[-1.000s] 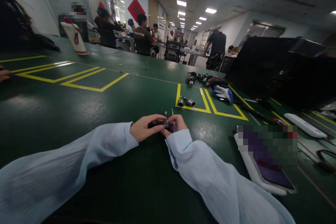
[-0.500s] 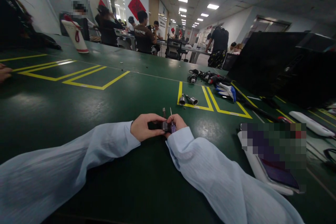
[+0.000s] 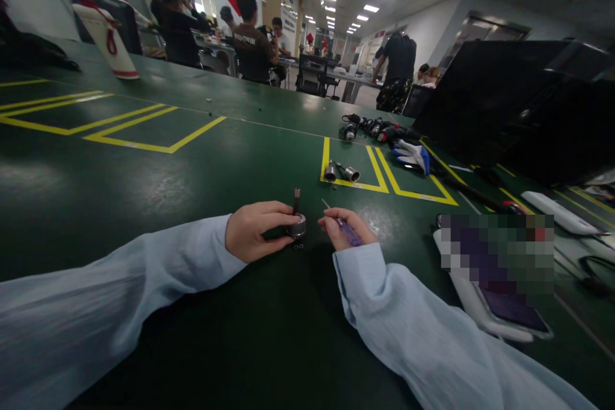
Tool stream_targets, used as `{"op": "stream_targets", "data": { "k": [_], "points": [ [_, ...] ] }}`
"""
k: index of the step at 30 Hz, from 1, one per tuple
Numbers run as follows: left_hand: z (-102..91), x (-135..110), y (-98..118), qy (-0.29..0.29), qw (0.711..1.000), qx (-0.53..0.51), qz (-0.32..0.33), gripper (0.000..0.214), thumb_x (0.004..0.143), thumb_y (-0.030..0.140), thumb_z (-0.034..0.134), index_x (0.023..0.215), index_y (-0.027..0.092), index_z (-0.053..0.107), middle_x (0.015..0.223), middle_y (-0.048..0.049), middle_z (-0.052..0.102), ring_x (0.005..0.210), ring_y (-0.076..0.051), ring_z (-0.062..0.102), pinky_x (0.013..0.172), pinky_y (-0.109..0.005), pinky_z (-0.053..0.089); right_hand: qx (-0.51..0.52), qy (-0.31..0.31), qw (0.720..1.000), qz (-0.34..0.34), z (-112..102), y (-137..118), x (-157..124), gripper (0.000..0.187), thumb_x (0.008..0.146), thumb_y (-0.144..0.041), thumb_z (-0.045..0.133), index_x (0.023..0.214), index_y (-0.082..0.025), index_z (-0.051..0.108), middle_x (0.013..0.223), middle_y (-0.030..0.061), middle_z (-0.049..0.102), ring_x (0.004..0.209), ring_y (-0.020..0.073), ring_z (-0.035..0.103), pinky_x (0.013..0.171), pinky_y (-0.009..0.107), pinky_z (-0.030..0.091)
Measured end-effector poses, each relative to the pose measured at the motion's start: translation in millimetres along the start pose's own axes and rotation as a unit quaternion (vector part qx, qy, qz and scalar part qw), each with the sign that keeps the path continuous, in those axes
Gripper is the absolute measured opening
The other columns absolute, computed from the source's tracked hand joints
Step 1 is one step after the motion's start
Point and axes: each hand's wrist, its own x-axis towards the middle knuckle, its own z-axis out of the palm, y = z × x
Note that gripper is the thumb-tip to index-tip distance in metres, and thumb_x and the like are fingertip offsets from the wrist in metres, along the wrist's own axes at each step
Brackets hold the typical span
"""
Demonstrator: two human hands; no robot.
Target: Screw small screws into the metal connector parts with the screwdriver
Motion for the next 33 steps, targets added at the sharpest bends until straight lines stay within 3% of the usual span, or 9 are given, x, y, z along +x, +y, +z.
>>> {"op": "stream_targets", "data": {
  "k": [3, 7, 11, 15, 20, 23, 26, 28, 33],
  "points": [
    [-1.2, 6.0, -2.6, 0.027, 0.984, -0.103, -0.141, 0.031, 0.064, 0.025, 0.067, 0.093, 0.014, 0.063, 0.092, -0.0085, 0.067, 0.083, -0.019, 0.064, 0.078, -0.033, 0.053, 0.019, 0.001, 0.999, 0.047, -6.8, -18.0, -4.3, 0.028, 0.073, -0.043, 0.055, 0.064, -0.017, 0.058, 0.045, -0.0019, 0.055, 0.041, 0.0092, 0.05, 0.045, 0.022, 0.041],
    [-2.9, 14.7, -11.7, 0.071, 0.882, -0.308, -0.349, 0.034, 0.058, 0.024, 0.072, 0.089, 0.014, 0.062, 0.082, -0.0046, 0.07, 0.077, -0.019, 0.066, 0.074, -0.036, 0.055, 0.06, -0.033, 0.992, 0.111, -10.0, -23.7, -4.5, 0.04, 0.069, -0.052, 0.057, 0.051, -0.017, 0.053, 0.035, -0.0045, 0.046, 0.031, 0.0064, 0.041, 0.034, 0.019, 0.032],
    [-4.4, 19.0, -15.9, 0.118, 0.799, -0.416, -0.419, 0.031, 0.06, 0.02, 0.073, 0.087, 0.013, 0.062, 0.08, -0.0051, 0.07, 0.078, -0.021, 0.067, 0.072, -0.038, 0.057, 0.086, -0.04, 0.988, 0.122, -8.8, -18.3, -0.5, 0.039, 0.068, -0.052, 0.059, 0.052, -0.017, 0.054, 0.036, -0.0039, 0.048, 0.032, 0.0062, 0.042, 0.033, 0.019, 0.032],
    [-6.0, 20.2, -16.0, 0.118, 0.768, -0.448, -0.442, 0.028, 0.064, 0.02, 0.07, 0.089, 0.011, 0.062, 0.087, -0.01, 0.07, 0.08, -0.023, 0.067, 0.074, -0.043, 0.056, 0.087, -0.049, 0.986, 0.134, -7.6, -15.4, 1.3, 0.037, 0.067, -0.051, 0.059, 0.054, -0.017, 0.055, 0.037, -0.004, 0.05, 0.033, 0.0066, 0.044, 0.035, 0.019, 0.034],
    [-4.3, 16.8, -12.5, 0.099, 0.813, -0.411, -0.4, 0.034, 0.06, 0.025, 0.072, 0.09, 0.013, 0.062, 0.087, -0.0081, 0.07, 0.082, -0.023, 0.066, 0.073, -0.042, 0.056, 0.084, -0.053, 0.987, 0.127, -6.0, -17.0, -1.0, 0.036, 0.068, -0.049, 0.059, 0.054, -0.016, 0.055, 0.037, -0.0041, 0.05, 0.033, 0.0067, 0.045, 0.035, 0.019, 0.035],
    [-2.5, 12.4, -5.2, 0.044, 0.909, -0.294, -0.293, 0.035, 0.061, 0.026, 0.07, 0.094, 0.016, 0.063, 0.089, -0.0064, 0.069, 0.081, -0.02, 0.065, 0.074, -0.037, 0.055, 0.077, -0.055, 0.988, 0.126, -6.3, -17.6, -2.7, 0.036, 0.069, -0.048, 0.058, 0.053, -0.017, 0.055, 0.037, -0.0044, 0.049, 0.033, 0.006, 0.044, 0.035, 0.019, 0.033],
    [-0.7, 6.2, 2.1, -0.023, 0.987, -0.118, -0.108, 0.032, 0.065, 0.022, 0.066, 0.097, 0.02, 0.064, 0.093, -0.0058, 0.066, 0.085, -0.017, 0.063, 0.077, -0.029, 0.053, 0.063, -0.056, 0.988, 0.131, -7.4, -17.3, -4.4, 0.036, 0.07, -0.047, 0.057, 0.051, -0.017, 0.053, 0.035, -0.0053, 0.045, 0.03, 0.0049, 0.039, 0.033, 0.018, 0.03],
    [0.7, 1.7, 5.1, -0.054, 0.997, -0.041, -0.038, 0.03, 0.07, 0.021, 0.06, 0.101, 0.022, 0.063, 0.097, -0.006, 0.064, 0.089, -0.016, 0.061, 0.077, -0.026, 0.052, 0.056, -0.057, 0.989, 0.127, -8.2, -17.1, -5.2, 0.036, 0.071, -0.047, 0.057, 0.05, -0.017, 0.053, 0.034, -0.0056, 0.043, 0.03, 0.0047, 0.038, 0.033, 0.018, 0.029],
    [2.0, -4.1, 5.2, -0.048, 0.999, 0.017, -0.013, 0.031, 0.076, 0.022, 0.053, 0.106, 0.023, 0.06, 0.106, -0.0068, 0.061, 0.097, -0.017, 0.058, 0.082, -0.028, 0.05, 0.044, -0.055, 0.991, 0.113, -9.1, -17.6, -5.5, 0.034, 0.072, -0.045, 0.056, 0.052, -0.018, 0.053, 0.035, -0.0054, 0.044, 0.031, 0.0051, 0.039, 0.032, 0.018, 0.03]
  ]
}}
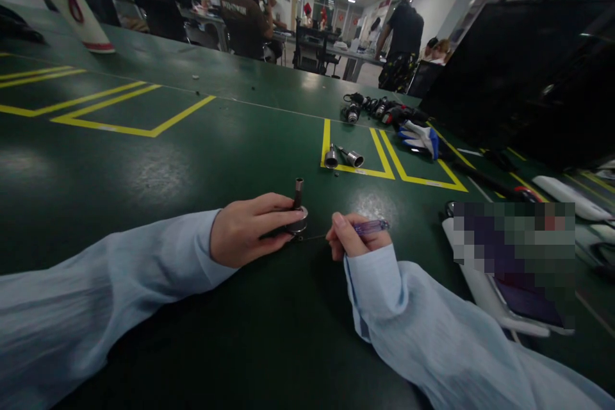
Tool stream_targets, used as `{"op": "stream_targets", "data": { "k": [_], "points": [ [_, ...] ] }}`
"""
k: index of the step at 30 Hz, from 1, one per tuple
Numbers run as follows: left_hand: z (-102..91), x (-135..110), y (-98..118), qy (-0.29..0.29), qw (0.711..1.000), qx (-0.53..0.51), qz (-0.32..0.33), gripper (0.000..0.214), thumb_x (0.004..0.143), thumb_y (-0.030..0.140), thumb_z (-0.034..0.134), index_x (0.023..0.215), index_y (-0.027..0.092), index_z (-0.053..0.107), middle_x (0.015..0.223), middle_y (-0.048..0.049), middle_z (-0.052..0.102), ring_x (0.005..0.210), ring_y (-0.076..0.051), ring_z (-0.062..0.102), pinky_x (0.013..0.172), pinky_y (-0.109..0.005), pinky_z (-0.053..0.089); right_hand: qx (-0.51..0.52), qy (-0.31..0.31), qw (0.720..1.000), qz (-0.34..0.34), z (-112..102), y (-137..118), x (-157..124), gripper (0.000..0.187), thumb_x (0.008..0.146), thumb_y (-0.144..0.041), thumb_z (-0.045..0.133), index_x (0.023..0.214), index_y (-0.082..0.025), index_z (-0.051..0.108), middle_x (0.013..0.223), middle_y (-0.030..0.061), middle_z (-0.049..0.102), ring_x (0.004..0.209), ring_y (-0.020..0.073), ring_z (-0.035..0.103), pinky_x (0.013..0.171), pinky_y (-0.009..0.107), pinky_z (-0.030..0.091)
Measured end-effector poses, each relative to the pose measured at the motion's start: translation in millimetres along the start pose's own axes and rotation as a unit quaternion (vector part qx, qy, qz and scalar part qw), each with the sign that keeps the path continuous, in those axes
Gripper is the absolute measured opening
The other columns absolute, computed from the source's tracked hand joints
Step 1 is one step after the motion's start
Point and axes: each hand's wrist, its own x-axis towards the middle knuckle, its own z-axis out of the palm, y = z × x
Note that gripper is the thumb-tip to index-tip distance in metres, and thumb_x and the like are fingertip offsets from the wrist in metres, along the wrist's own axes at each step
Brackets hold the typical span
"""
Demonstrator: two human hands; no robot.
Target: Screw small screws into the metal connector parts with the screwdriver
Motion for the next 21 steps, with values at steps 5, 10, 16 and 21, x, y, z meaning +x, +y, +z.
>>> {"op": "stream_targets", "data": {
  "k": [5, 10, 16, 21],
  "points": [
    [-1.8, 9.0, -6.2, 0.042, 0.987, -0.113, -0.103, 0.033, 0.065, 0.024, 0.065, 0.097, 0.02, 0.063, 0.094, -0.0057, 0.065, 0.084, -0.017, 0.063, 0.075, -0.03, 0.054, -0.001, 0.003, 1.0, -0.012, 1.9, 0.7, 0.6, 0.034, 0.073, -0.045, 0.055, 0.052, -0.018, 0.052, 0.035, -0.0055, 0.045, 0.032, 0.0054, 0.04, 0.034, 0.019, 0.032],
    [-4.3, 18.1, -12.0, 0.096, 0.885, -0.331, -0.313, 0.038, 0.057, 0.026, 0.072, 0.092, 0.015, 0.063, 0.085, -0.0043, 0.069, 0.08, -0.02, 0.066, 0.078, -0.037, 0.054, -0.034, 0.003, 0.999, -0.016, 1.8, 3.3, 0.7, 0.034, 0.073, -0.046, 0.054, 0.052, -0.019, 0.052, 0.035, -0.0058, 0.043, 0.032, 0.0064, 0.039, 0.035, 0.02, 0.031],
    [-3.4, 14.3, -8.3, 0.143, 0.823, -0.405, -0.372, 0.035, 0.059, 0.03, 0.072, 0.089, 0.014, 0.063, 0.087, -0.0056, 0.069, 0.084, -0.023, 0.065, 0.073, -0.041, 0.057, -0.113, 0.003, 0.993, -0.03, -6.2, -1.7, 2.3, 0.042, 0.073, -0.045, 0.053, 0.042, -0.019, 0.048, 0.033, -0.0043, 0.04, 0.034, 0.008, 0.04, 0.038, 0.022, 0.031],
    [-4.2, 14.8, 2.4, 0.152, 0.797, -0.427, -0.399, 0.03, 0.057, 0.029, 0.073, 0.082, 0.014, 0.065, 0.08, -0.0049, 0.07, 0.078, -0.022, 0.066, 0.068, -0.037, 0.058, -0.013, -0.016, 0.998, 0.058, -6.1, -4.6, 6.3, 0.04, 0.071, -0.047, 0.057, 0.044, -0.017, 0.05, 0.033, -0.0052, 0.041, 0.03, 0.0062, 0.038, 0.034, 0.02, 0.028]
  ]
}}
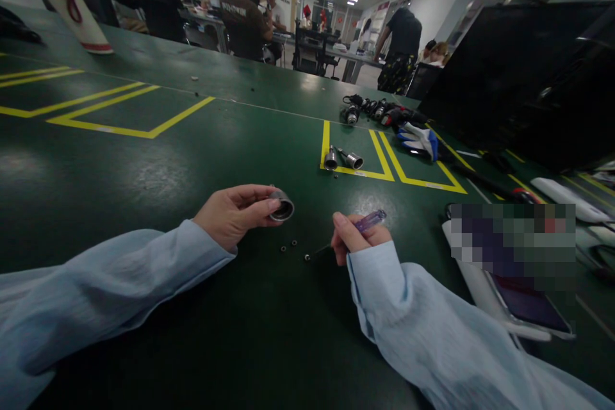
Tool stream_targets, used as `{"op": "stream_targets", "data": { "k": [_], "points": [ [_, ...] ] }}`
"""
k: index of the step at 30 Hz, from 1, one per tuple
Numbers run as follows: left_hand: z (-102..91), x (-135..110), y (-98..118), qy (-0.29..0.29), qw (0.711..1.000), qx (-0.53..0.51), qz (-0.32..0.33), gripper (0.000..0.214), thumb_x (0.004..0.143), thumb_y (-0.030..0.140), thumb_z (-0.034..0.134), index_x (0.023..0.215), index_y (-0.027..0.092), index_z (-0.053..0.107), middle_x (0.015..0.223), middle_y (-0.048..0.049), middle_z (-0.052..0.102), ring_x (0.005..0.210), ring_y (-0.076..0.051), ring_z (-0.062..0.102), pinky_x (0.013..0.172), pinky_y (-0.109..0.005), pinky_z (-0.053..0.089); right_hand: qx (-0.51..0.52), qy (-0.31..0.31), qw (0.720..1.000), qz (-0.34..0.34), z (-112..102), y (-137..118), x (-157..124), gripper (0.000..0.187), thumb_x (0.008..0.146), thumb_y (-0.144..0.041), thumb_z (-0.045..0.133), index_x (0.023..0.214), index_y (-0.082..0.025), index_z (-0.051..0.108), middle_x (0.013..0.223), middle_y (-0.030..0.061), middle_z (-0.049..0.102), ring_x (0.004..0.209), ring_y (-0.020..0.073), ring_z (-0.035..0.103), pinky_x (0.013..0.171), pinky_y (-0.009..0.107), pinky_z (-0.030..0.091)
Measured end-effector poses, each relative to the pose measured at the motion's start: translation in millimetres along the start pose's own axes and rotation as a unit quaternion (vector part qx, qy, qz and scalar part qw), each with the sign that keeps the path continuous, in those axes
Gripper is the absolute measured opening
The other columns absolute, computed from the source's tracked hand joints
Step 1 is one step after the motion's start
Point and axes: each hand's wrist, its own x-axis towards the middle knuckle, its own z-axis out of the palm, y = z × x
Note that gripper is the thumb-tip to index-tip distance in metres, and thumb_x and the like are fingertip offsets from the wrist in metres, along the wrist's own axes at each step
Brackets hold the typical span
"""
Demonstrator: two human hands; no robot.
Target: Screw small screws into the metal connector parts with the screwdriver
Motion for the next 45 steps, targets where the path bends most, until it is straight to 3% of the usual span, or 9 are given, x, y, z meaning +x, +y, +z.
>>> {"op": "stream_targets", "data": {
  "k": [3, 6, 9, 11, 15, 22, 27, 33, 45],
  "points": [
    [3.4, -2.9, 4.7, 0.022, 1.0, -0.006, -0.019, 0.029, 0.057, 0.028, 0.073, 0.08, 0.012, 0.065, 0.077, -0.0051, 0.069, 0.074, -0.022, 0.066, 0.065, -0.035, 0.059, 0.087, -0.016, 0.996, 0.018, -1.2, 1.5, 3.8, 0.038, 0.069, -0.046, 0.059, 0.046, -0.017, 0.05, 0.034, -0.0051, 0.044, 0.031, 0.006, 0.04, 0.034, 0.02, 0.03],
    [4.2, -4.0, 7.1, 0.02, 0.999, -0.008, -0.027, 0.028, 0.055, 0.026, 0.074, 0.077, 0.012, 0.065, 0.075, -0.0047, 0.068, 0.07, -0.02, 0.066, 0.062, -0.034, 0.059, 0.15, -0.034, 0.988, -0.011, -4.0, 2.7, 4.5, 0.034, 0.072, -0.042, 0.058, 0.05, -0.017, 0.053, 0.037, -0.0042, 0.049, 0.035, 0.007, 0.045, 0.038, 0.02, 0.034],
    [3.4, -4.3, 7.8, 0.017, 1.0, 0.006, -0.011, 0.027, 0.052, 0.027, 0.076, 0.073, 0.012, 0.066, 0.094, -0.0067, 0.066, 0.074, -0.02, 0.066, 0.061, -0.034, 0.058, 0.167, -0.051, 0.982, -0.067, -3.7, 2.1, -0.8, 0.027, 0.075, -0.038, 0.056, 0.057, -0.018, 0.057, 0.043, -0.0032, 0.054, 0.04, 0.0086, 0.05, 0.043, 0.022, 0.04],
    [3.4, -4.8, 8.1, 0.017, 1.0, 0.018, -0.009, 0.027, 0.052, 0.028, 0.075, 0.071, 0.012, 0.066, 0.099, -0.0073, 0.065, 0.076, -0.02, 0.065, 0.065, -0.034, 0.058, 0.137, -0.053, 0.983, -0.109, -1.1, 1.5, -6.5, 0.024, 0.077, -0.036, 0.054, 0.062, -0.018, 0.059, 0.048, -0.0023, 0.058, 0.045, 0.0095, 0.053, 0.048, 0.024, 0.043],
    [5.8, -7.4, 9.7, -0.002, 0.999, 0.023, -0.031, 0.031, 0.054, 0.027, 0.074, 0.08, 0.013, 0.066, 0.077, -0.0048, 0.069, 0.073, -0.019, 0.066, 0.068, -0.033, 0.056, 0.03, -0.058, 0.975, -0.213, 5.0, 3.1, -14.2, 0.019, 0.078, -0.03, 0.053, 0.066, -0.019, 0.06, 0.056, -0.0003, 0.061, 0.054, 0.0112, 0.056, 0.053, 0.025, 0.044],
    [11.3, -12.7, 18.2, 0.0, 0.999, 0.034, -0.038, 0.02, 0.056, 0.019, 0.07, 0.076, 0.015, 0.068, 0.073, -0.0041, 0.071, 0.072, -0.018, 0.066, 0.067, -0.027, 0.055, -0.112, -0.068, 0.931, -0.34, 5.8, 7.5, -10.9, 0.015, 0.079, -0.021, 0.049, 0.067, -0.019, 0.059, 0.061, 0.0009, 0.062, 0.057, 0.0113, 0.055, 0.057, 0.026, 0.044],
    [12.6, -14.0, 19.4, 0.008, 0.997, 0.055, -0.053, 0.024, 0.053, 0.015, 0.069, 0.077, 0.014, 0.067, 0.069, -0.0031, 0.071, 0.066, -0.015, 0.066, 0.066, -0.023, 0.053, -0.191, -0.108, 0.876, -0.429, 5.3, 6.4, -10.1, 0.013, 0.08, -0.017, 0.047, 0.071, -0.017, 0.056, 0.063, 0.0015, 0.061, 0.058, 0.0105, 0.055, 0.059, 0.025, 0.044],
    [12.3, -15.9, 13.8, 0.007, 0.997, 0.071, -0.025, 0.03, 0.047, 0.014, 0.068, 0.077, 0.013, 0.065, 0.068, -0.0012, 0.07, 0.066, -0.013, 0.064, 0.064, -0.019, 0.051, -0.223, -0.125, 0.853, -0.454, 7.3, 5.8, -11.6, 0.012, 0.081, -0.016, 0.048, 0.072, -0.016, 0.056, 0.064, 0.0027, 0.062, 0.06, 0.0103, 0.055, 0.061, 0.023, 0.045],
    [11.2, -14.9, 9.0, 0.007, 0.993, 0.116, -0.012, 0.032, 0.05, 0.019, 0.065, 0.082, 0.013, 0.063, 0.07, -0.0033, 0.069, 0.072, -0.017, 0.065, 0.068, -0.025, 0.052, -0.27, -0.143, 0.823, -0.478, 9.5, -1.8, -13.3, 0.017, 0.08, -0.014, 0.045, 0.069, -0.011, 0.058, 0.06, 0.0067, 0.062, 0.056, 0.0131, 0.056, 0.056, 0.024, 0.046]
  ]
}}
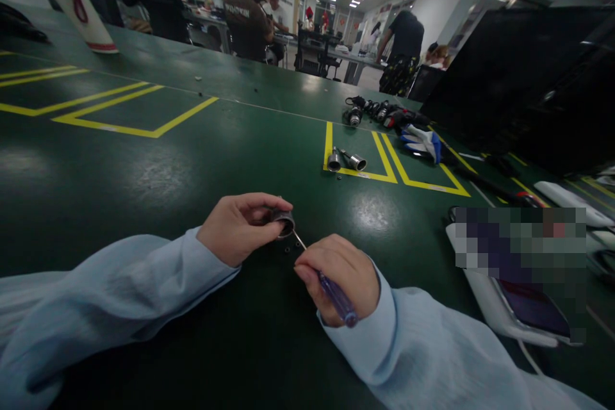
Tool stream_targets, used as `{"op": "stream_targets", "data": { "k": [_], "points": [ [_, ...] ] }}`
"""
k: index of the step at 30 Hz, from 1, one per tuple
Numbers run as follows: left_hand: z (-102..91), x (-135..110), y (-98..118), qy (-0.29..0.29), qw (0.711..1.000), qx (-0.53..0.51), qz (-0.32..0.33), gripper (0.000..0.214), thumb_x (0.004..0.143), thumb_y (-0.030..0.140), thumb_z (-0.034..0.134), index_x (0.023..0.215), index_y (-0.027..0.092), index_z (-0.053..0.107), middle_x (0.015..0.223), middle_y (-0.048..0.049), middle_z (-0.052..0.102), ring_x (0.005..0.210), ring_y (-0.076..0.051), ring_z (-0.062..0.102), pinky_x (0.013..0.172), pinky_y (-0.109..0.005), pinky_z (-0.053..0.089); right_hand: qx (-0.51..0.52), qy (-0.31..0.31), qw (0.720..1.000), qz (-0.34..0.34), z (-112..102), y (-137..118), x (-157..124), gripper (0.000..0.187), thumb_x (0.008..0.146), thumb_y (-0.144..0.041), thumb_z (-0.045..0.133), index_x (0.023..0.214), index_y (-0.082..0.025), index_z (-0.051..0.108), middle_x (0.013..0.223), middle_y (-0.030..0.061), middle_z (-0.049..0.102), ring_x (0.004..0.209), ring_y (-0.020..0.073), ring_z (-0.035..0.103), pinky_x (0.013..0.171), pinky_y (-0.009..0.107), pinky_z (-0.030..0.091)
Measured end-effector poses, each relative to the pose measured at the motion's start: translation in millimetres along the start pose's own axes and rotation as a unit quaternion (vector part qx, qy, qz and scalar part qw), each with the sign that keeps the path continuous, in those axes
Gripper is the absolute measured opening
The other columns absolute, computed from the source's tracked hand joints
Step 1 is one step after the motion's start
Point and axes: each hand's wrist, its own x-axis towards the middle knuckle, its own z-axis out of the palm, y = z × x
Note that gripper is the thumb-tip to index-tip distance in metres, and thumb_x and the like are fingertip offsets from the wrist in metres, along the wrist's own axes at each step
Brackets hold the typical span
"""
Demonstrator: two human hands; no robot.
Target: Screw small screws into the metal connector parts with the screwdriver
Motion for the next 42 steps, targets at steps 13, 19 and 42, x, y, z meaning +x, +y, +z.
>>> {"op": "stream_targets", "data": {
  "k": [13, 19, 42],
  "points": [
    [0.5, -2.1, 4.0, -0.01, 1.0, -0.016, -0.003, 0.027, 0.051, 0.015, 0.066, 0.078, 0.015, 0.064, 0.067, -0.0021, 0.069, 0.067, -0.017, 0.065, 0.064, -0.025, 0.053, -0.019, -0.016, 1.0, 0.015, 0.0, -2.1, 1.2, 0.018, 0.08, -0.015, 0.047, 0.07, -0.01, 0.061, 0.063, 0.0087, 0.065, 0.058, 0.0155, 0.059, 0.056, 0.027, 0.048],
    [1.8, -2.8, 3.8, -0.003, 1.0, -0.021, -0.019, 0.024, 0.051, 0.012, 0.063, 0.075, 0.014, 0.064, 0.064, -0.0017, 0.068, 0.064, -0.016, 0.064, 0.062, -0.025, 0.052, -0.007, -0.02, 1.0, 0.005, 0.9, -2.8, 1.7, 0.016, 0.079, -0.015, 0.046, 0.072, -0.011, 0.06, 0.064, 0.0085, 0.066, 0.058, 0.0151, 0.059, 0.057, 0.027, 0.048],
    [-2.9, -0.1, 6.7, -0.02, 0.998, -0.052, -0.036, 0.026, 0.056, 0.015, 0.065, 0.081, 0.013, 0.064, 0.074, -0.0048, 0.069, 0.067, -0.019, 0.064, 0.064, -0.031, 0.054, 0.177, 0.105, 0.891, 0.404, 6.5, 8.3, -5.1, 0.032, 0.078, -0.039, 0.05, 0.054, -0.017, 0.055, 0.04, -0.0025, 0.05, 0.038, 0.0087, 0.046, 0.041, 0.022, 0.037]
  ]
}}
